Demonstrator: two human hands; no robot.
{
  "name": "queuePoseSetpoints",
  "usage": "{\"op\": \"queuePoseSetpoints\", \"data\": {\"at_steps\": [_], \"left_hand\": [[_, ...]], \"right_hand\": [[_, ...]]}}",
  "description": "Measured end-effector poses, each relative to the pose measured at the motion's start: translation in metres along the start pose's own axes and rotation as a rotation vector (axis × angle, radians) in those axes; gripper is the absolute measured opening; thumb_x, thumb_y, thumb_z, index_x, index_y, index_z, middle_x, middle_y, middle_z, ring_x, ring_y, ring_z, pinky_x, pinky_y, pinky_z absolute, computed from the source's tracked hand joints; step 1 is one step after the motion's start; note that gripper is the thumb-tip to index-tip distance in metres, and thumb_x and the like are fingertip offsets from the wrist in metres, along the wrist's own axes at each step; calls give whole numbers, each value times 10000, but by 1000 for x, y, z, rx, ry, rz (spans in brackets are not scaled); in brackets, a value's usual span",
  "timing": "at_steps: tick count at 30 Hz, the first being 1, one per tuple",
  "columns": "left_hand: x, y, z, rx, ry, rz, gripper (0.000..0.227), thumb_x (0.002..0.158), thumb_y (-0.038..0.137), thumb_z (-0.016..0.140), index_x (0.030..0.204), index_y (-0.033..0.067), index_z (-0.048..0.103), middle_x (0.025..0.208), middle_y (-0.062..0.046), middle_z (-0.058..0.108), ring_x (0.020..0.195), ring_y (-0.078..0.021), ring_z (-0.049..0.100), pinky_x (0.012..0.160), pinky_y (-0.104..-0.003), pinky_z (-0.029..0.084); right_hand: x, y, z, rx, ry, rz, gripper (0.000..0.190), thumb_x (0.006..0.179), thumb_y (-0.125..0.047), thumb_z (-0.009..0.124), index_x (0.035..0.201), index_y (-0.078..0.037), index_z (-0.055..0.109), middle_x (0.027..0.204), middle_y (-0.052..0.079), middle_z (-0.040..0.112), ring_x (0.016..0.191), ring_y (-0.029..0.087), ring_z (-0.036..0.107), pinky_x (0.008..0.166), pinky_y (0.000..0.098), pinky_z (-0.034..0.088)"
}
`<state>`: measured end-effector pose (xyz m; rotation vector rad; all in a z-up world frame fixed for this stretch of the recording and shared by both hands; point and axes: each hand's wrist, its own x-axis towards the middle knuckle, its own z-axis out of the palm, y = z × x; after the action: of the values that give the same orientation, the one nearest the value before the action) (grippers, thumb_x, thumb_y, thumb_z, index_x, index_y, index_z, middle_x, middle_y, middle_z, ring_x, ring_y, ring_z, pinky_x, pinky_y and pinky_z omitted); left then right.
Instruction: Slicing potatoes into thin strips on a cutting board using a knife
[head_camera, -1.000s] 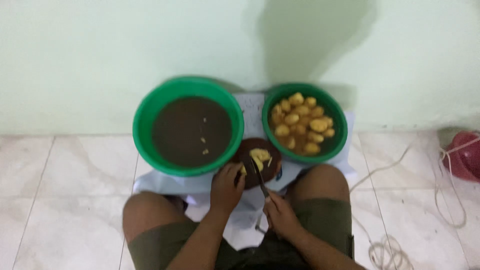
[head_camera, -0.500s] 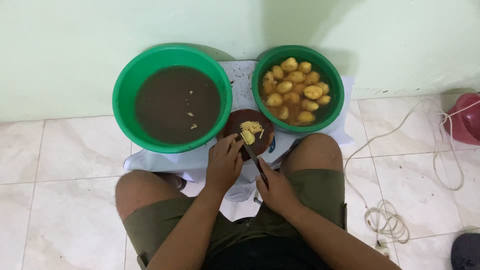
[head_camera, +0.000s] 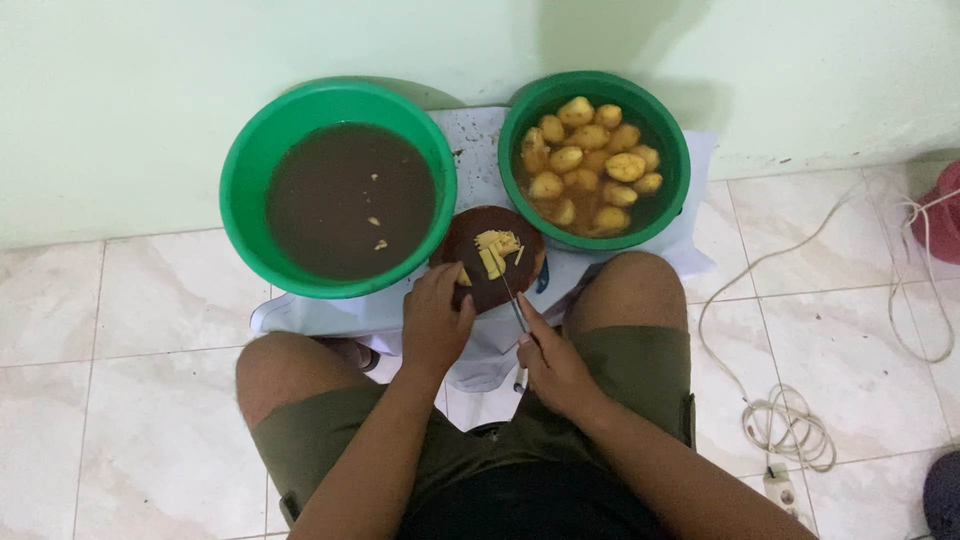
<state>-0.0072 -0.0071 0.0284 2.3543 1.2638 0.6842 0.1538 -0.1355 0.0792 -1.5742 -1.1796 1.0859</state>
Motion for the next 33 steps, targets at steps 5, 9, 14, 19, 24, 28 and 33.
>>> {"op": "queuePoseSetpoints", "data": {"at_steps": [5, 9, 14, 19, 24, 28, 33], "left_hand": [[1, -16, 16, 41, 61, -14, 398, 973, 303, 688, 1356, 204, 645, 1212, -15, 657, 1072, -255, 679, 829, -466, 541], [4, -29, 27, 78, 148, 57, 303, 986, 395, 681, 1266, 281, 703, 1147, 75, 685, 1035, -155, 698, 813, -386, 510], [6, -32, 30, 23, 187, 70, 242, 940, 337, 748, 1162, 246, 718, 1084, 77, 679, 1002, -161, 701, 785, -384, 515], [5, -28, 25, 5, 200, 73, 242, 934, 337, 760, 1151, 233, 725, 1078, 83, 681, 999, -154, 709, 787, -381, 505], [6, -31, 25, -45, 188, 90, 232, 928, 295, 765, 1126, 179, 733, 1058, 27, 690, 993, -219, 717, 786, -410, 510], [7, -33, 28, -36, 223, 107, 223, 916, 273, 792, 1124, 203, 755, 1058, 63, 697, 971, -174, 725, 780, -367, 518], [7, -24, 19, -240, 208, 75, 159, 950, 174, 778, 1096, 109, 777, 1023, -17, 730, 945, -251, 741, 783, -362, 560]], "right_hand": [[-3, -34, 13, 23, -40, 10, 622, 1001, -23, 329, 1606, -157, 272, 719, 34, 626, 590, 129, 562, 551, 257, 508], [-2, -13, 21, -6, -76, -2, 619, 1006, -54, 353, 1609, -180, 301, 792, 68, 692, 665, 106, 520, 598, 256, 499], [0, 2, 23, -50, -89, 10, 643, 987, 3, 369, 1607, -152, 303, 1127, 199, 670, 892, 200, 595, 785, 375, 509], [1, -9, 23, -33, -81, 3, 627, 996, -1, 353, 1602, -159, 330, 1420, 190, 590, 1092, 172, 587, 937, 386, 508], [2, -10, 20, -59, -104, 7, 622, 992, -12, 363, 1598, -144, 325, 808, 131, 692, 687, 174, 540, 615, 321, 479], [2, -9, 23, -22, -76, 10, 620, 990, -16, 351, 1591, -167, 353, 805, 117, 745, 644, 126, 526, 580, 274, 466], [2, 7, 26, 72, -71, 25, 576, 1004, -3, 352, 1576, -71, 354, 1515, 215, 458, 1265, 238, 517, 1059, 448, 445]]}}
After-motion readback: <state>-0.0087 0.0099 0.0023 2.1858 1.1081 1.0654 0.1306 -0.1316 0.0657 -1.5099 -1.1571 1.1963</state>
